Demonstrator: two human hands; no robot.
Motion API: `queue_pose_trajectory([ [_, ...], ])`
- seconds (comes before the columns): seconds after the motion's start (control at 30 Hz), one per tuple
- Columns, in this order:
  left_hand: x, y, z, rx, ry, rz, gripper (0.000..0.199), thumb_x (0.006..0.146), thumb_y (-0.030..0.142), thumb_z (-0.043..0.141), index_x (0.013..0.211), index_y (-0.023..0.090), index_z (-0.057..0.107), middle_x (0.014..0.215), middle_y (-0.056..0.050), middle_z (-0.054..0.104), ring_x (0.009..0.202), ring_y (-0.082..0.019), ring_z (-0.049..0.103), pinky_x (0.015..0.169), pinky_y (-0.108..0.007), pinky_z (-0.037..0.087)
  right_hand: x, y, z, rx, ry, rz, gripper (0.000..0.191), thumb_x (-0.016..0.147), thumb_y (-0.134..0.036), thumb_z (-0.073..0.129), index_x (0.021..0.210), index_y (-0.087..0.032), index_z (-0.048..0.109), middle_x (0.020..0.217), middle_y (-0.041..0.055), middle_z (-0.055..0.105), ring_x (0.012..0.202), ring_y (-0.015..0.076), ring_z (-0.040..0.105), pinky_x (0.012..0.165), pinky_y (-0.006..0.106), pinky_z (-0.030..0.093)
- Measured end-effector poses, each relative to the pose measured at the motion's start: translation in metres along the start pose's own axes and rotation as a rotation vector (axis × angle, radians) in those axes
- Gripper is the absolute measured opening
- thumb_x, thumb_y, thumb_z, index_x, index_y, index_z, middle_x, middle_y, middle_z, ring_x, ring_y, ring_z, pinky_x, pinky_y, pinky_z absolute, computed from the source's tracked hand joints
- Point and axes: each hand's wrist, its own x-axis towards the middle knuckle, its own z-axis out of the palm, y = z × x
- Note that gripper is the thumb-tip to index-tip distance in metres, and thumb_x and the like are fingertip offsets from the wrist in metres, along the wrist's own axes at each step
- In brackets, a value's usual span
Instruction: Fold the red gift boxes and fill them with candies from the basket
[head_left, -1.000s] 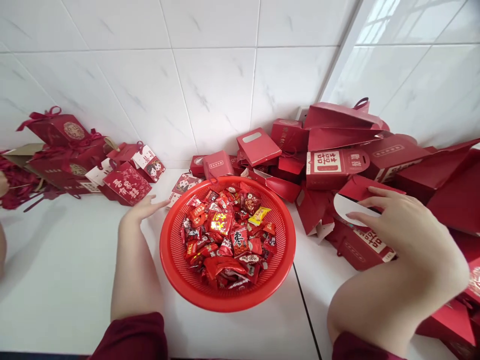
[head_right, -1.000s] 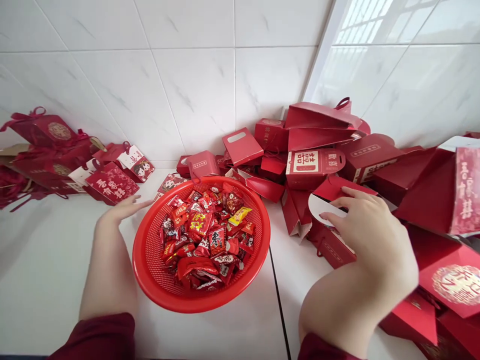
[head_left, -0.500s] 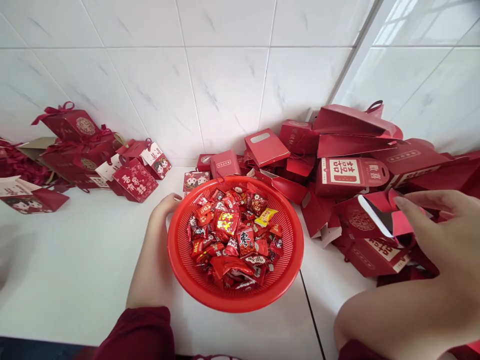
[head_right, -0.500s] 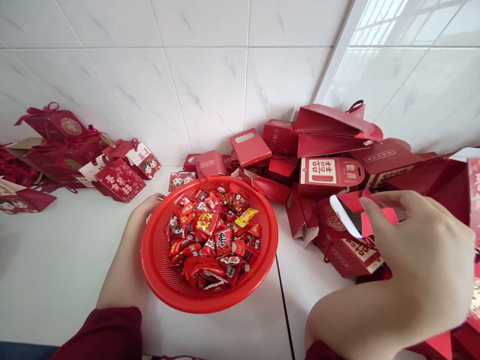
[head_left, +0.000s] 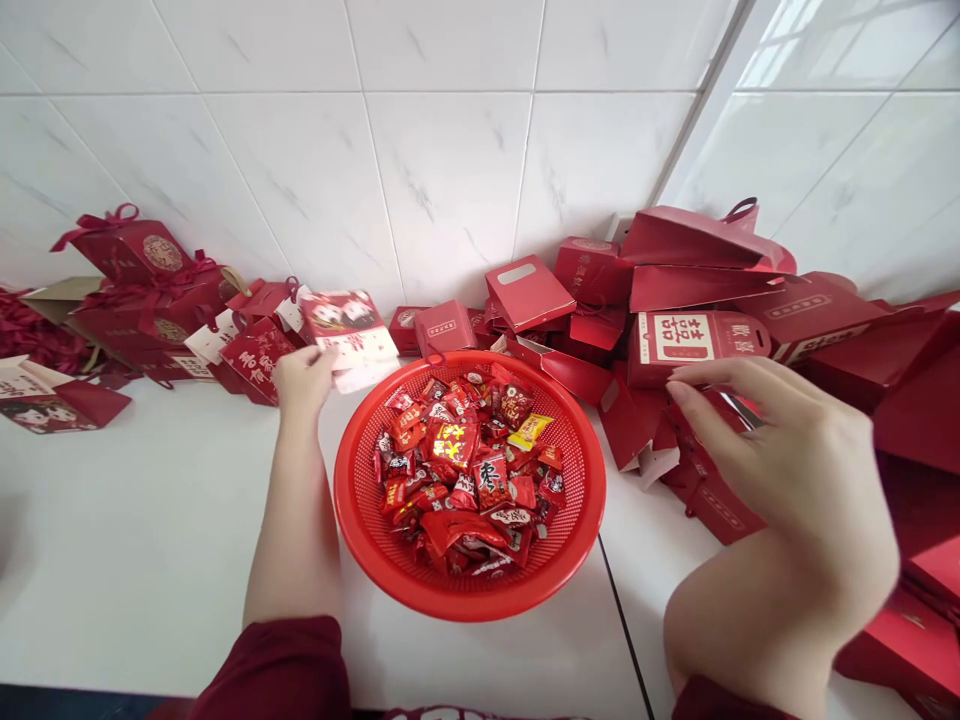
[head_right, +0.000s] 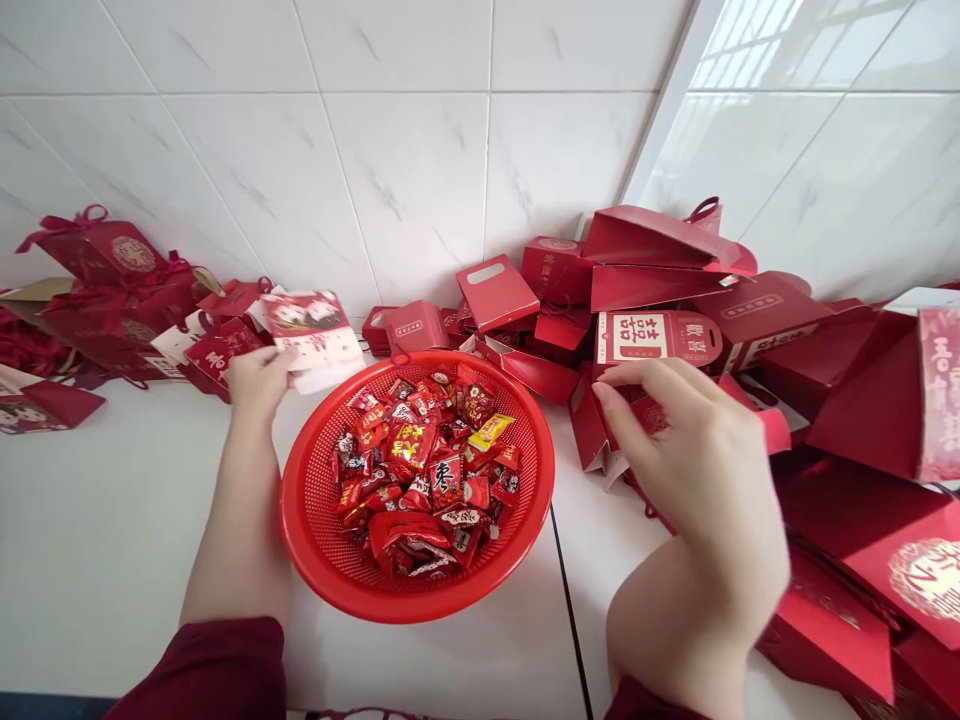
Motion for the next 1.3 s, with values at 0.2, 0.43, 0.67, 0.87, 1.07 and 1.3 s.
queue_pose_trajectory([
  [0.2,-0.027,0.047,-0.030,-0.385,0.236,0.089,0.024,0.088,0.024,0.048,0.065,0.016,0.049,0.052,0.003,0.050,0.045,-0.008,0.043,0.043,-0.023,0.032,0.004,-0.042,0.024,0.291,-0.147,-0.118,0.014,0.097,-0.024,0.062,0.110,-0.025,0.067,0.120,0.0075,0.069,0.114,0.0242,0.068,0.099,0.040,0.056],
  [0.43,-0.078,0.090,-0.027,-0.426,-0.568,0.053,0.045,0.081,0.046,0.066,0.051,0.014,0.067,0.046,-0.009,0.062,0.030,-0.012,0.047,0.032,-0.025,0.033,-0.004,-0.074,0.054,0.608,-0.315,-0.123,0.062,0.101,-0.028,0.059,0.157,-0.032,0.034,0.125,0.0054,0.070,0.103,0.0190,0.073,0.089,0.035,0.061],
  [0.67,-0.102,0.105,0.001,-0.292,-1.026,0.286,0.041,0.102,0.042,0.052,0.078,0.017,0.073,0.080,-0.007,0.077,0.046,-0.009,0.060,0.044,-0.020,0.048,-0.003,-0.078,0.074,0.853,-0.374,0.218,0.022,0.102,-0.040,0.054,0.091,-0.022,0.061,0.085,0.0015,0.070,0.074,0.0152,0.068,0.066,0.028,0.053],
  [0.87,-0.095,0.101,-0.018,-0.333,-1.190,0.348,0.040,0.103,0.044,0.051,0.092,0.023,0.083,0.074,-0.007,0.077,0.049,-0.014,0.067,0.042,-0.024,0.053,0.001,-0.064,0.091,0.768,-0.152,0.295,0.004,0.092,-0.024,0.060,0.093,-0.023,0.057,0.090,0.0012,0.068,0.069,0.0137,0.064,0.057,0.026,0.048],
  [1.07,-0.096,0.101,-0.026,-0.308,-0.570,0.822,0.021,0.095,0.020,0.065,0.108,0.028,0.079,0.105,-0.006,0.077,0.094,-0.018,0.073,0.078,-0.030,0.063,0.004,-0.053,0.086,0.435,0.064,-0.040,0.017,0.094,-0.012,0.054,0.098,-0.024,0.065,0.096,0.0042,0.072,0.086,0.0175,0.069,0.066,0.029,0.053],
  [1.3,-0.098,0.105,-0.001,-0.042,-0.508,1.098,0.033,0.096,0.009,0.059,0.122,0.025,0.072,0.144,-0.008,0.057,0.131,-0.022,0.057,0.110,-0.039,0.050,0.001,-0.064,0.077,0.503,-0.199,-0.278,0.019,0.101,-0.016,0.054,0.114,-0.025,0.065,0.109,0.0061,0.074,0.099,0.0186,0.072,0.078,0.033,0.060],
])
